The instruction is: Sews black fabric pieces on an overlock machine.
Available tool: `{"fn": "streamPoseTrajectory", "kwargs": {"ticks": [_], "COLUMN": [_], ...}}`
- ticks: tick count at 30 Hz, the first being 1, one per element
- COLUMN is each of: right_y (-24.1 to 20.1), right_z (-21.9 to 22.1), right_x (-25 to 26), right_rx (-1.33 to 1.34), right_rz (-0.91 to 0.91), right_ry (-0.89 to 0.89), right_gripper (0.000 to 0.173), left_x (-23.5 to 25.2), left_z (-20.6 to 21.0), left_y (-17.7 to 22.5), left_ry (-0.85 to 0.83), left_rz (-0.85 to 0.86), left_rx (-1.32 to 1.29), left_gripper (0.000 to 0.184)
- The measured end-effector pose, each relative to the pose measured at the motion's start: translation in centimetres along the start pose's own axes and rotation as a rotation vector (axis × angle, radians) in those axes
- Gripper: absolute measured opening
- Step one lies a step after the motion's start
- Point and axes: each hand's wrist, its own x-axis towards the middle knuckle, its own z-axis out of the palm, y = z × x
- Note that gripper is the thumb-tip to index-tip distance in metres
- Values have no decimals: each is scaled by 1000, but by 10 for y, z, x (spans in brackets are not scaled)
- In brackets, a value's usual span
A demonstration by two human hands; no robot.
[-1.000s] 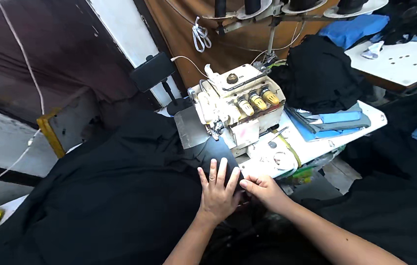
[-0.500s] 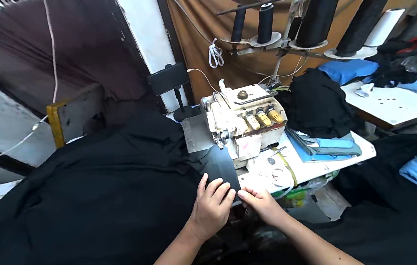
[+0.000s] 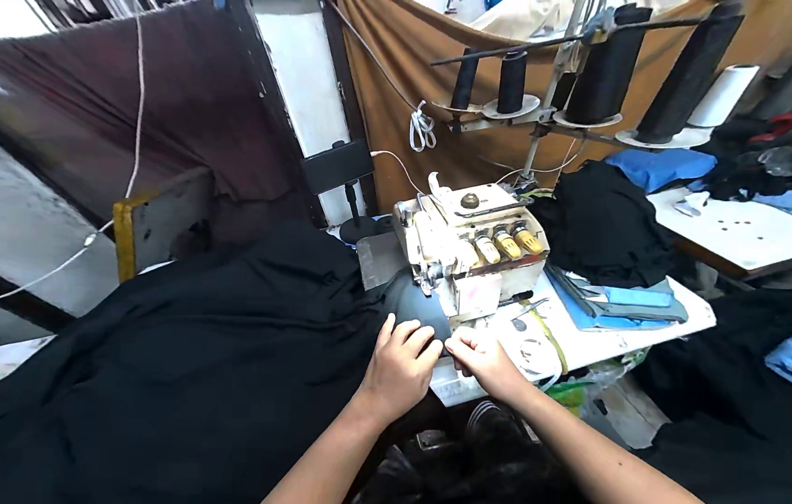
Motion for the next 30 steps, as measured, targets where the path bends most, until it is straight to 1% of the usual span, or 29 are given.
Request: {"fn": "streamPoseTrajectory", "kwargs": {"ticks": [2,5,7,11,13,14,15,17,19,21,23,24,25,27,30], "right_y": [-4,-17,-25,-24,-10,-2,3,12,23,29,27,24,20,15,21], "right_z": [-1,0,2,5,8,11,12,15,18,21,22,23,25,29,33], "right_x": [10,23,30,38,35,30,23,7,-9,-22,-26,-25,-23,-22,-36], "right_rx": [-103,-334,-401,-377,-254,-145,-38,95,115,59,-95,-182,-255,-328,-246], "right_rz": [-10,-17,-27,-58,-28,9,64,159,196,212,252,290,330,345,220], "right_ry": [46,152,224,279,296,284,236,76,-82,-168,-233,-287,-343,-424,-457], "right_gripper": [27,31,32,31,28,27,26,25,31,38,43,42,39,34,26], "left_x": [6,17,24,40,46,49,53,60,63,63,64,65,67,72,80], "left_z": [0,-1,-3,-8,-6,-6,-6,-5,-1,3,4,2,-2,-14,-40], "left_y": [-7,-18,-26,-40,-49,-53,-57,-65,-72,-76,-74,-70,-65,-53,-33], "left_ry": [-27,-64,-118,-267,-319,-357,-409,-502,-537,-502,-463,-456,-479,-571,-785], "left_rz": [-6,-11,-38,-133,-197,-242,-301,-433,-529,-585,-657,-706,-764,-865,-963], "left_rx": [-12,-55,-127,-216,-223,-221,-221,-236,-239,-220,-179,-145,-98,-5,91], "left_gripper": [20,21,25,29,29,29,29,31,33,36,39,40,42,44,46]}}
